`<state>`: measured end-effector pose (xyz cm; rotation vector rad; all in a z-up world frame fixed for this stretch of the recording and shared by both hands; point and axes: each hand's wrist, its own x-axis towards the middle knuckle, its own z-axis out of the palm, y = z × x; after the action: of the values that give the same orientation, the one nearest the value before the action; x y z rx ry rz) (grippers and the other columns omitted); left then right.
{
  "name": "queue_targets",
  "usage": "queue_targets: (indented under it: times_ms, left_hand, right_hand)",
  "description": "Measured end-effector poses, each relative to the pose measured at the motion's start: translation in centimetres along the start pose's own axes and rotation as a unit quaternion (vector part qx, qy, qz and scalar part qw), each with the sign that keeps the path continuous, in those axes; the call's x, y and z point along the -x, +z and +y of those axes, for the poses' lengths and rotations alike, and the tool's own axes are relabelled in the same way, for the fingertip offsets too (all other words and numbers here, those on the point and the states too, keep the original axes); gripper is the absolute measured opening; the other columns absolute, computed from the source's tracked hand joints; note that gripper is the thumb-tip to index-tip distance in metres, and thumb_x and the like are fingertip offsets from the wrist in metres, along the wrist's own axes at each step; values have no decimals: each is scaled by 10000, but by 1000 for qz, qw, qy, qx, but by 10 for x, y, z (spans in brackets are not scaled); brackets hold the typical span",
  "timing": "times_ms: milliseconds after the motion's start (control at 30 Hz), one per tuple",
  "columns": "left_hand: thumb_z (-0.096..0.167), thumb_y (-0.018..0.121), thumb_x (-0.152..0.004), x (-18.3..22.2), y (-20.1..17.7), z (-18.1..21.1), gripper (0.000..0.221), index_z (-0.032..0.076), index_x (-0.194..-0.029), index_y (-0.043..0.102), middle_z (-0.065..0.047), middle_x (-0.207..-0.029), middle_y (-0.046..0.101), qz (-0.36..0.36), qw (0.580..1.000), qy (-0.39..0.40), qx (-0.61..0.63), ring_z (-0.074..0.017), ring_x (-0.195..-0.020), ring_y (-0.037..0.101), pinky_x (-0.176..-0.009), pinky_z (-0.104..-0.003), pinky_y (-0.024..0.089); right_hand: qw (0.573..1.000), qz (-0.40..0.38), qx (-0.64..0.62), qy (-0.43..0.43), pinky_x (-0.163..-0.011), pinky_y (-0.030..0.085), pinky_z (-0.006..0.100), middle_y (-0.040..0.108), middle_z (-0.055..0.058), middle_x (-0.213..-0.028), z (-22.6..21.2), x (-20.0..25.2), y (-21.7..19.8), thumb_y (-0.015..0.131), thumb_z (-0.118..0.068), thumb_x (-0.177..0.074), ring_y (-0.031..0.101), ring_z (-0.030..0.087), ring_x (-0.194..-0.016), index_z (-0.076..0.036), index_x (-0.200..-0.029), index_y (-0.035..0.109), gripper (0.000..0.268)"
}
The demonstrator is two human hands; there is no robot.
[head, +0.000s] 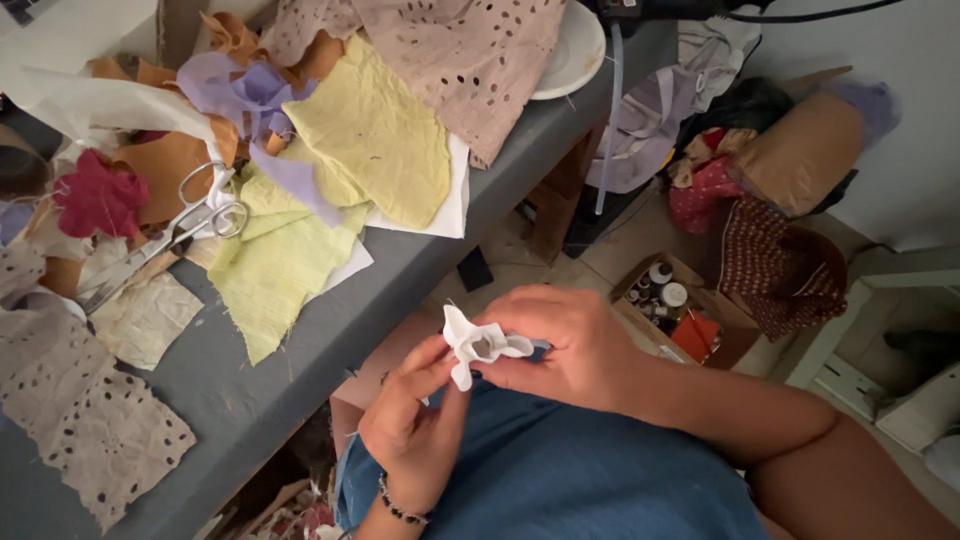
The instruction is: The person is crafting a decorative rose by folding white fabric pieces and securing them to a wire stem using a hot glue gun.
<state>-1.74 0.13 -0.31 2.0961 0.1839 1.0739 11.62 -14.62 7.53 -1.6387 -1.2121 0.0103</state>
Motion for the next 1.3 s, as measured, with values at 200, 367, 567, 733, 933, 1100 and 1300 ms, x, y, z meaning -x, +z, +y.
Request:
queue_targets:
  times_ms: [200,367,567,733,933,1100,1300]
  left_hand:
    - [73,710,-933,-11,-15,2,131,54,-1061,732,-269,-1303,682,-79,989,-15,120,-305,-1149,755,-989,-335,626]
    - [-3,725,-907,-14,-17,7,124,3,-1030,720,-226,-1169,747,-80,969,-78,222,-275,-1071,776,-938,-317,640]
    - [94,796,-862,-7,-16,-4,387,-38,-1198,656,-161,-1141,735,-51,965,-130,224,-192,-997,737,-916,-276,637]
    - [100,768,-884,-17,-20,0,328,-26,-1183,719,-152,-1147,773,-112,949,-161,248,-210,-1054,746,-926,-310,621]
    - [116,735,-923,-17,-21,1,228,30,-1133,752,-134,-1164,778,-140,951,-148,233,-219,-1080,754,-955,-321,600]
    - [122,725,-930,-6,-21,-17,273,9,-1178,732,-138,-1187,763,-127,951,-186,210,-188,-1078,726,-936,-303,587]
    - [156,743,-917,-7,-24,-28,346,-20,-1214,711,-117,-1167,754,-107,912,-270,289,-154,-1046,697,-912,-295,584]
  right_hand:
    - [998,-33,-59,15,-718,551,305,744,95,-952,2,1,-4,778,-132,-892,709,201,-810,-30,-1103,722,241]
    - [990,-52,-110,68,-784,599,272,723,74,-1055,7,5,-2,802,-147,-878,745,159,-893,-76,-1112,748,250]
    - [991,-65,-84,75,-706,530,231,677,32,-1010,7,5,3,812,-166,-882,672,97,-760,-113,-1102,756,233]
    - [993,-72,-69,58,-763,571,271,715,67,-1035,14,9,5,786,-189,-901,742,155,-864,-100,-1144,749,262]
    - [993,-87,-60,57,-745,555,257,702,61,-1023,4,3,1,815,-188,-870,721,144,-840,-88,-1141,747,297]
    - [976,-145,-138,86,-772,544,267,713,43,-1034,10,-5,-10,839,-325,-795,689,140,-899,-73,-1261,701,547]
    - [917,-201,-263,223,-688,439,191,751,-4,-1107,40,1,-13,474,-409,-1023,634,49,-832,-58,-1346,664,513]
